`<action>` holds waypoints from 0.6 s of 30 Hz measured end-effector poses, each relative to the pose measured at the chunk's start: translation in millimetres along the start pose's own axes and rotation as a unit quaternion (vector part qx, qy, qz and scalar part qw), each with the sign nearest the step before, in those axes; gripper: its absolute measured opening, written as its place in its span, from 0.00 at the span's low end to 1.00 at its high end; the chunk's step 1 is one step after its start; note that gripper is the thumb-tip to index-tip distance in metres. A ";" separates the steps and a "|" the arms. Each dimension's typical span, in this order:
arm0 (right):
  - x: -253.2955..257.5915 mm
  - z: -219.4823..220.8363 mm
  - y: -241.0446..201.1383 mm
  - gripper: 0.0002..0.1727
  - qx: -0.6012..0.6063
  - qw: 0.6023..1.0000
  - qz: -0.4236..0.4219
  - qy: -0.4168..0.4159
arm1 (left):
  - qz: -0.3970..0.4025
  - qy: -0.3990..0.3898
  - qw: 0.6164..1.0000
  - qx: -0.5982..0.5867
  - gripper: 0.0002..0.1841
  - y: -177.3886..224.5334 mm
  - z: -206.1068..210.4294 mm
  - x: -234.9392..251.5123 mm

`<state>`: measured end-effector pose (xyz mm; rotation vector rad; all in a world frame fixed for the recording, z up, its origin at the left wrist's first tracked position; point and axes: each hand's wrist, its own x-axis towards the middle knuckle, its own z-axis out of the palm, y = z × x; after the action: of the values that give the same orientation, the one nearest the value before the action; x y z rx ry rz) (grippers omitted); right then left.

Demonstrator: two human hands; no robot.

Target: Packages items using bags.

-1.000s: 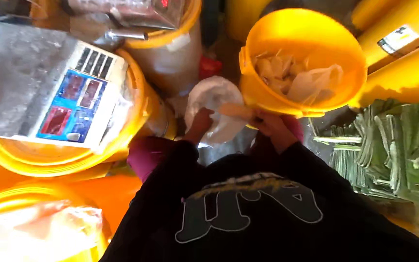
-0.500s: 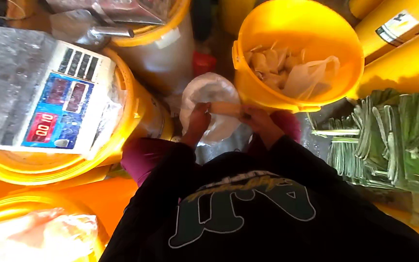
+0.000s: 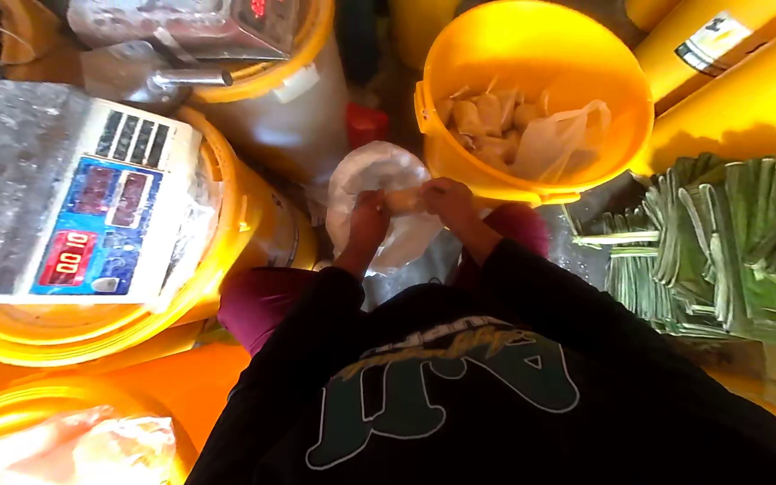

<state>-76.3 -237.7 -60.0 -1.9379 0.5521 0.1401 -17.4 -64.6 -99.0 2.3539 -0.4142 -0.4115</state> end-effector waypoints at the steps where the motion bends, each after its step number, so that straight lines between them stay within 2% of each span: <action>1: -1.4 -0.3 -8.3 0.16 -0.054 0.998 -0.023 -0.004 | -0.011 -0.002 1.000 -0.005 0.23 1.0 -0.6 0.1; 7: 3.3 9.2 -52.3 0.16 -0.277 0.955 -0.107 -0.017 | -0.057 -0.014 0.998 -0.036 0.24 4.1 -3.7 2.1; 11: 2.9 20.7 -82.7 0.15 -0.343 0.927 -0.142 -0.048 | -0.059 0.001 0.997 -0.041 0.23 6.1 -9.5 -3.5; 14: 8.1 33.0 -95.5 0.16 -0.376 0.909 -0.163 -0.070 | -0.111 -0.011 0.992 -0.064 0.23 -0.1 -16.7 -3.8; 16: 14.2 37.4 -103.2 0.16 -0.387 0.905 -0.155 -0.088 | -0.130 -0.011 0.988 -0.082 0.22 -8.7 -19.3 -0.9; 18: 23.0 35.6 -106.6 0.16 -0.371 0.912 -0.150 -0.094 | -0.112 -0.013 0.990 -0.080 0.21 -16.0 -25.2 1.4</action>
<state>-3.9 -178.3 6.2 -2.6824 0.0470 0.3771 -3.1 -39.1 -92.5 2.2461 -0.1230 -0.5600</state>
